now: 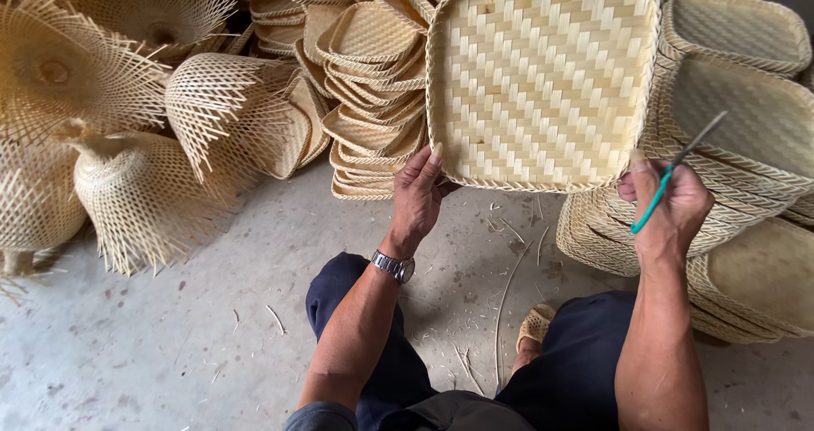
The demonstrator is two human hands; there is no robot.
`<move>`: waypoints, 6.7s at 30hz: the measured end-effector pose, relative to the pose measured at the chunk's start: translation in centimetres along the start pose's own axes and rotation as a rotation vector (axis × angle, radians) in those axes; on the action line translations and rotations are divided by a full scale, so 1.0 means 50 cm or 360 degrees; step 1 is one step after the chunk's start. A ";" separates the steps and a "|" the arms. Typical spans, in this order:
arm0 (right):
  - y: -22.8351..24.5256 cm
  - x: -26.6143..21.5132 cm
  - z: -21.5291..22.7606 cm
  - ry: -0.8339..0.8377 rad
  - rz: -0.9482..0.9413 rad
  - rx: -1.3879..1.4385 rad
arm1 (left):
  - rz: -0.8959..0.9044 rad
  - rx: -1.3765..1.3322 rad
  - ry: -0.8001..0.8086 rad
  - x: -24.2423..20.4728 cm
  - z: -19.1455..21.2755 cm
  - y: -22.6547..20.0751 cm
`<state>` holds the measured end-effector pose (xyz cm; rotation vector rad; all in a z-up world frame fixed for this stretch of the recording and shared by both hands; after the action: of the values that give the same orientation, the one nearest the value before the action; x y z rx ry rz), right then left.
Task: The person trims the edges of woven bamboo trays using scissors and moves them between stacks on the floor.
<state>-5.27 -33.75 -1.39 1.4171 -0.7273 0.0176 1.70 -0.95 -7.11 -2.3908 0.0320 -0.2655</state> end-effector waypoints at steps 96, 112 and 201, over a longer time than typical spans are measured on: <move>-0.394 -0.276 0.750 -0.0880 -0.0339 -0.1072 | 0.0644 0.2898 0.0975 0.104 0.278 0.091; -0.071 -0.133 -0.063 0.1665 0.0302 -0.1481 | 0.0252 0.2965 -0.0166 0.285 0.601 0.081; 0.018 -0.002 -0.175 0.0463 0.0068 -0.0404 | -0.1375 0.2960 0.0868 0.061 -0.019 -0.064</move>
<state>-1.81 -25.72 -0.44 1.1265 -0.4987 0.1567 4.32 0.47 -3.72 -0.3350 -0.6783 -0.8345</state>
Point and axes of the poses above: each hand's wrist, its own x-axis towards the middle knuckle, its own z-axis out of the back of the hand, y = z × x, the point moved 2 cm from there along x, towards the middle knuckle, and after that the axes turned 2 degrees about -z, right-handed, at the moved point
